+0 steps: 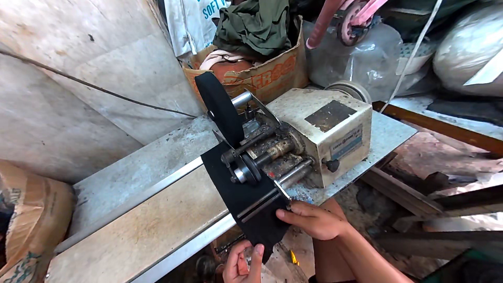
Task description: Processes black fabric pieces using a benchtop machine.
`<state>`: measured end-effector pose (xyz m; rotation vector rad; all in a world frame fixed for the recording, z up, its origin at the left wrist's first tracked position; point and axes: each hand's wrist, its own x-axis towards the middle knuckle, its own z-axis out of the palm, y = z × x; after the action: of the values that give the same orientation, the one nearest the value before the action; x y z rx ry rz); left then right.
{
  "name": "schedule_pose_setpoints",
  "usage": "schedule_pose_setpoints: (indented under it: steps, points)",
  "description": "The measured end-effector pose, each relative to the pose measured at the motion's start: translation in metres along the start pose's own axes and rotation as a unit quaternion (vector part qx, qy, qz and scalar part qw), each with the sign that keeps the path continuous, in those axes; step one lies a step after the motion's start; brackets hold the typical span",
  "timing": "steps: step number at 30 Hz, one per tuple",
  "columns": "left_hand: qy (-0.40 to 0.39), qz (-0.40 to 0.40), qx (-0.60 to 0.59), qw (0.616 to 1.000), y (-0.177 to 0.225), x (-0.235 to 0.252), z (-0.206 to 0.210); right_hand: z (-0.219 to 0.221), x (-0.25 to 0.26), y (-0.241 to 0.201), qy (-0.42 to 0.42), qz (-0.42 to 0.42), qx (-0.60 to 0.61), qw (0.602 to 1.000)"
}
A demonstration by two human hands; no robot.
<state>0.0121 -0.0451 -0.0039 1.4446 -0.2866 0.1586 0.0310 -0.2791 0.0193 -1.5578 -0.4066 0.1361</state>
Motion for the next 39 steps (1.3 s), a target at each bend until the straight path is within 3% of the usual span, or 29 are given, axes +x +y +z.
schedule_pose_setpoints:
  steps: [39]
  points:
    - [0.016,-0.016,-0.02,1.0,-0.0001,0.0011,0.0049,-0.0015,0.0007,0.0011,-0.003,-0.014,0.006,1.0]
